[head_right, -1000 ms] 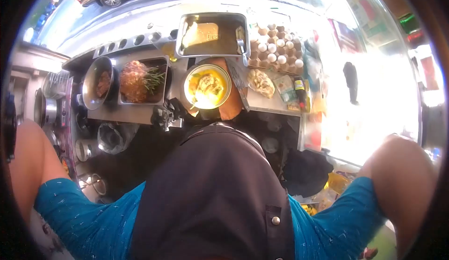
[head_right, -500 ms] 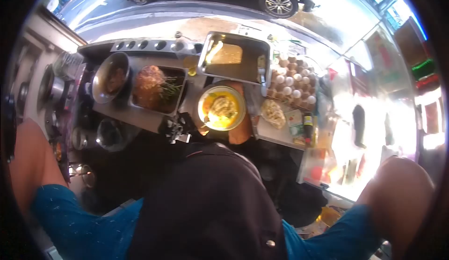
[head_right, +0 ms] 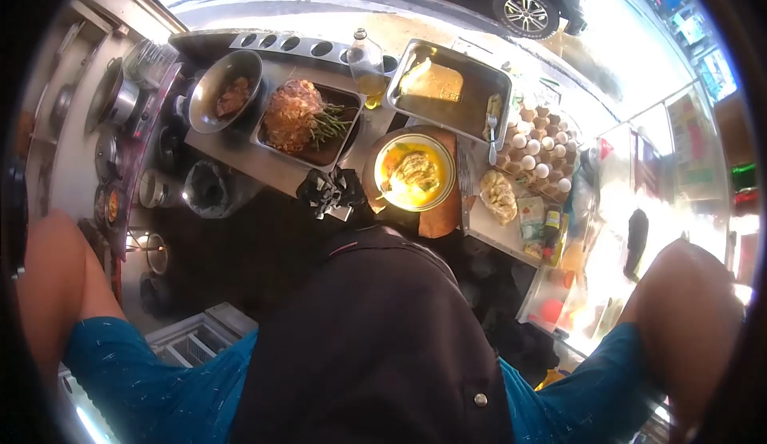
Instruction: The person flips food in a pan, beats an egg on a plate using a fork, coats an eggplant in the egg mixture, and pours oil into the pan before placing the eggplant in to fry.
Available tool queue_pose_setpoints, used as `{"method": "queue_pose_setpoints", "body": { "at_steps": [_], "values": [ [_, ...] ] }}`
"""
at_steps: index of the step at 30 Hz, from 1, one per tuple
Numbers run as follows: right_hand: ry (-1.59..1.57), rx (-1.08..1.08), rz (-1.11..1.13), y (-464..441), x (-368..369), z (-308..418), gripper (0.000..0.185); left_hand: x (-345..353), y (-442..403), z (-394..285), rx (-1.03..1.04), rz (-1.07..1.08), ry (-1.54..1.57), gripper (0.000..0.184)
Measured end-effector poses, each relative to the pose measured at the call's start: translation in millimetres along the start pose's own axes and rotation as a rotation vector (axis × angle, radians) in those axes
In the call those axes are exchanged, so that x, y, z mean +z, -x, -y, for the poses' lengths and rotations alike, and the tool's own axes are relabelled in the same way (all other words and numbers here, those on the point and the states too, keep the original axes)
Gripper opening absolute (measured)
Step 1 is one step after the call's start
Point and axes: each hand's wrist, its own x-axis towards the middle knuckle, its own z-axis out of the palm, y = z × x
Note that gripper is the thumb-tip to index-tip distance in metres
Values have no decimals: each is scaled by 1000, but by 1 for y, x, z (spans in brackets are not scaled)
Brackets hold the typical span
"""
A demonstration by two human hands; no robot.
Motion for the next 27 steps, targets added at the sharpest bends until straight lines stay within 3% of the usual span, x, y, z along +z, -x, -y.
{"method": "queue_pose_setpoints", "body": {
  "at_steps": [27],
  "values": [
    [-13, -76, 35, -15, 2, 2, 89, 5, 10, 9, -6, -41, -31, 72]
  ]
}}
